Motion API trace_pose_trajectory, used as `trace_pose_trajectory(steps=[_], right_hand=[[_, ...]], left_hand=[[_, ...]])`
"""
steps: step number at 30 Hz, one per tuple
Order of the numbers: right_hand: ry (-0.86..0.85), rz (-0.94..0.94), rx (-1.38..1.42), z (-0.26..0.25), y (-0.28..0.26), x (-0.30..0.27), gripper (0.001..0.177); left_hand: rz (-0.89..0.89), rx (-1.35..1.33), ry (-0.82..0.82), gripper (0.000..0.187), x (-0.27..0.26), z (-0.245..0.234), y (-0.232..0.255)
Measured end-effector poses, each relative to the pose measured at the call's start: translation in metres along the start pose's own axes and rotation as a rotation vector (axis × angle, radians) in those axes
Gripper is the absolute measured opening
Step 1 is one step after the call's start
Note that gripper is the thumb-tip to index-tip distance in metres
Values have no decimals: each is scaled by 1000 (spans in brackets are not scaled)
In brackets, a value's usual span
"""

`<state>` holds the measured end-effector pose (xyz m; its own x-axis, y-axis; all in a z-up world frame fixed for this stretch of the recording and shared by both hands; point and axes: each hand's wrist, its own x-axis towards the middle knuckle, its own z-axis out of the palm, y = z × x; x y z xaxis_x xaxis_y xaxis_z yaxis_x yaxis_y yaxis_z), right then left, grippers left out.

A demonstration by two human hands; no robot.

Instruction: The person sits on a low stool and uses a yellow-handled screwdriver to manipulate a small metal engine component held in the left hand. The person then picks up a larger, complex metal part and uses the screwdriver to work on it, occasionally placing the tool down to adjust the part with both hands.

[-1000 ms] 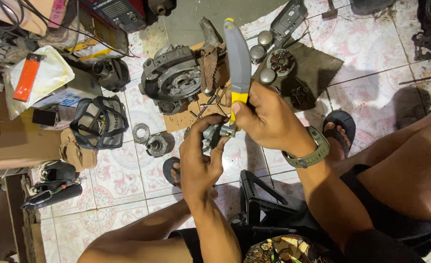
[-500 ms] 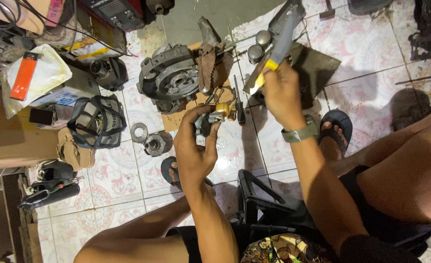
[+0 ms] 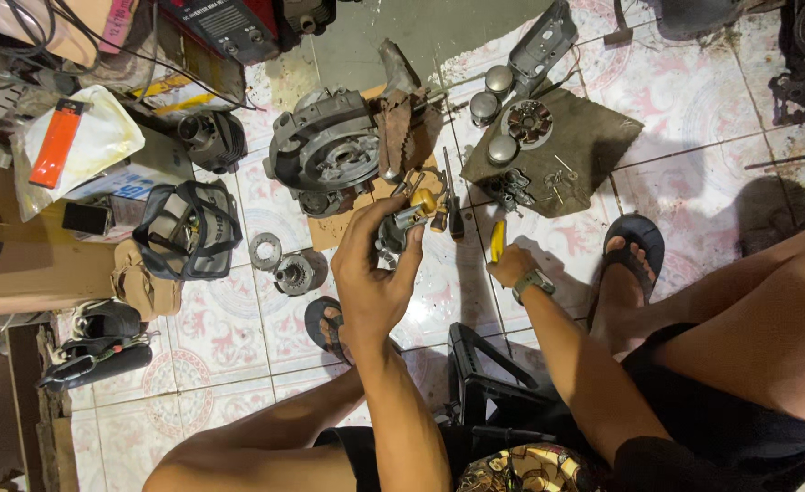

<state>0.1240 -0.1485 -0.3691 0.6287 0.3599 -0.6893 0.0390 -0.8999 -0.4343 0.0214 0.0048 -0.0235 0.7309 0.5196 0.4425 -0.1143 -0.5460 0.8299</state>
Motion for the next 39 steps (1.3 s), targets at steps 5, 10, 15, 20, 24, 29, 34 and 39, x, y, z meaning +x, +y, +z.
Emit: trace_pose_trajectory(steps=[5, 10, 15, 20, 24, 29, 34, 39], right_hand=[[162, -346, 229, -70, -87, -52, 34], [373, -931, 841, -157, -154, -125, 7], [424, -1173, 882, -179, -180, -203, 20], [445, -1254, 878, -180, -191, -220, 17], [475, -1202, 895, -178, -192, -223, 17], [485, -1206, 913, -176, -191, -220, 14], [486, -1236, 943, -177, -193, -219, 8], [456, -1244, 1004, -172, -187, -210, 7]], left_hand=[[17, -11, 48, 27, 1, 2, 2], [54, 16, 120, 26, 6, 3, 10], [72, 42, 188, 26, 5, 6, 13], [145, 61, 205, 23, 2, 8, 15], [178, 66, 213, 22, 2, 11, 13], [176, 73, 215, 21, 2, 13, 16], [171, 78, 220, 22, 4, 13, 16], [175, 68, 208, 21, 3, 17, 17]])
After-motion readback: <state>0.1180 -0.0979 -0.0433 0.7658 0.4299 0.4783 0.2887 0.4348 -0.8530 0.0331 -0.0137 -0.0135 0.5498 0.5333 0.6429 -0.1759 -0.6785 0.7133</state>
